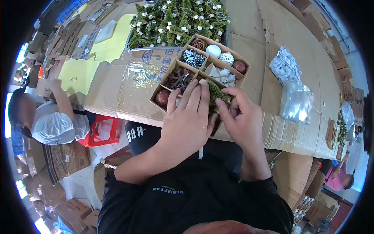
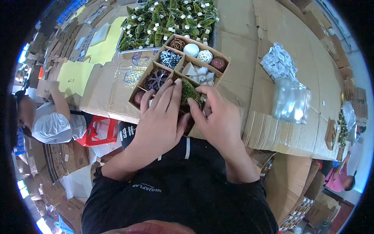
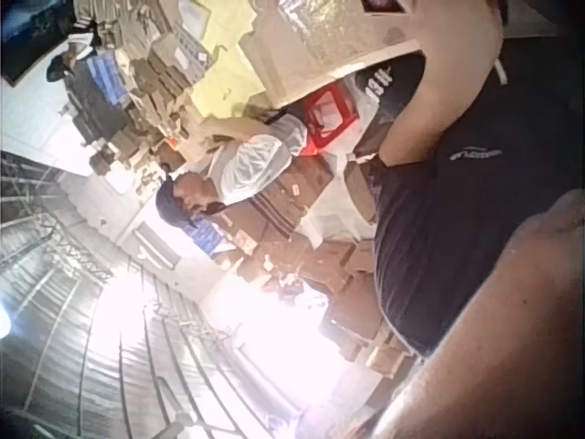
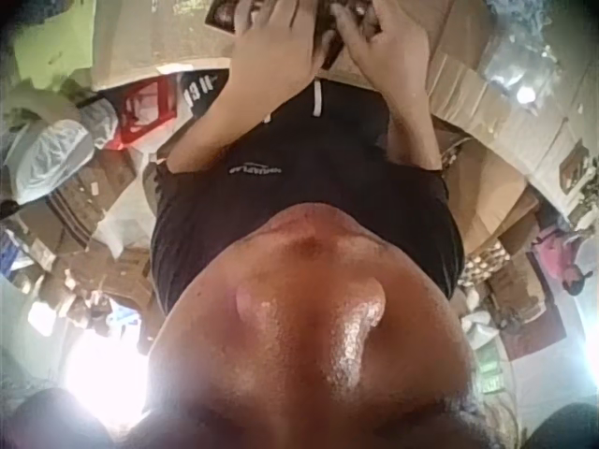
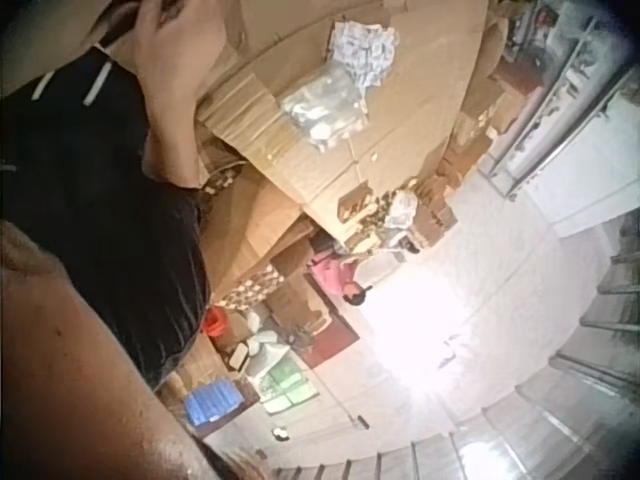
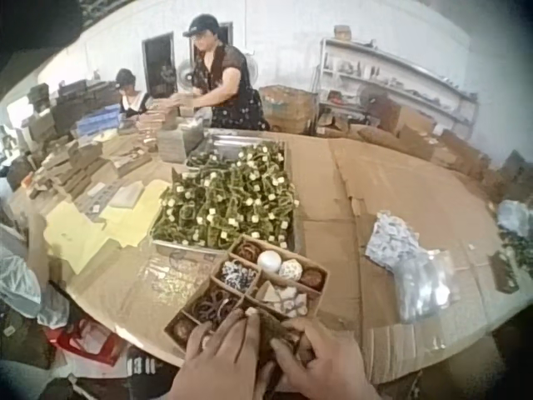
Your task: Packing various decorative items such as balls, greenery sprigs, and pine cones into a partitioned wooden gift box.
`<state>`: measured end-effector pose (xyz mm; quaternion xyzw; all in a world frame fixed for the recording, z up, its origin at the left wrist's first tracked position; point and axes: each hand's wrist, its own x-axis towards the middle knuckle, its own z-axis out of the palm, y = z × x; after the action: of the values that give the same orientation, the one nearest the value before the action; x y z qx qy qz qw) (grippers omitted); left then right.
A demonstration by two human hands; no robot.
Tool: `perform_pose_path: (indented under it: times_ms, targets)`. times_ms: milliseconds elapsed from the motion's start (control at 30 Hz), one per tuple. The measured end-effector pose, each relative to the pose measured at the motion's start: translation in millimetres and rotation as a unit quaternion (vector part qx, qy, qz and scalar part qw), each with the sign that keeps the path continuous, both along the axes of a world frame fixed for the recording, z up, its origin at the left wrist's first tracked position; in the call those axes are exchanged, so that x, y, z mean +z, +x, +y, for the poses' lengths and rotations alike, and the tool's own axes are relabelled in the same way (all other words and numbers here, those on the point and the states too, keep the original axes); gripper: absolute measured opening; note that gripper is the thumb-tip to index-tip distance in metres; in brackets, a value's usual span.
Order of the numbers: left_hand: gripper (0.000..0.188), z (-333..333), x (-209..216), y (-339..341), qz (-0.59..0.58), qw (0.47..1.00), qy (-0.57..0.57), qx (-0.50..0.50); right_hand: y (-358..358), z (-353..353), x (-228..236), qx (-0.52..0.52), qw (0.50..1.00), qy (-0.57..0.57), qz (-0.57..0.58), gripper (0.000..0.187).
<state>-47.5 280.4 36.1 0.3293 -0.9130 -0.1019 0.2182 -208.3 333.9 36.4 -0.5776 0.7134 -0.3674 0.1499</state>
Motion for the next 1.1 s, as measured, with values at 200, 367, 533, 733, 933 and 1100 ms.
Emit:
perform_pose_path:
  times_ms: [200,367,533,733,933,1100]
  targets:
    - [0.074,-9.8,11.1,1.1,-0.062,0.997,-0.024,-0.025,-1.2,-0.1,-2.4,0.025,0.999,-0.01,0.045,0.021]
    - [0.084,-11.1,11.1,5.6,-0.046,0.988,0.028,-0.144,-7.5,0.5,-10.7,0.052,0.995,-0.049,0.07,0.018]
    - [0.084,-10.7,3.5,-2.5,-0.063,0.99,-0.002,-0.124,-37.5,-1.3,1.0,0.135,0.991,-0.01,0.003,0.022]
    - [0.079,-8.3,2.3,2.0,-0.065,0.991,-0.018,-0.113,-204.0,-99.9,-9.7,-0.146,0.98,0.002,0.134,0.027]
    - [0.078,-10.6,-3.9,-6.0,-0.045,0.991,-0.008,-0.125,-414.7,-134.8,-115.7,-0.145,0.84,0.337,0.4,0.035]
    - [0.076,-11.2,-2.5,-4.7,-0.02,0.99,0.0,-0.138,-450.7,-135.8,-126.3,-0.25,0.857,0.205,0.401,0.024]
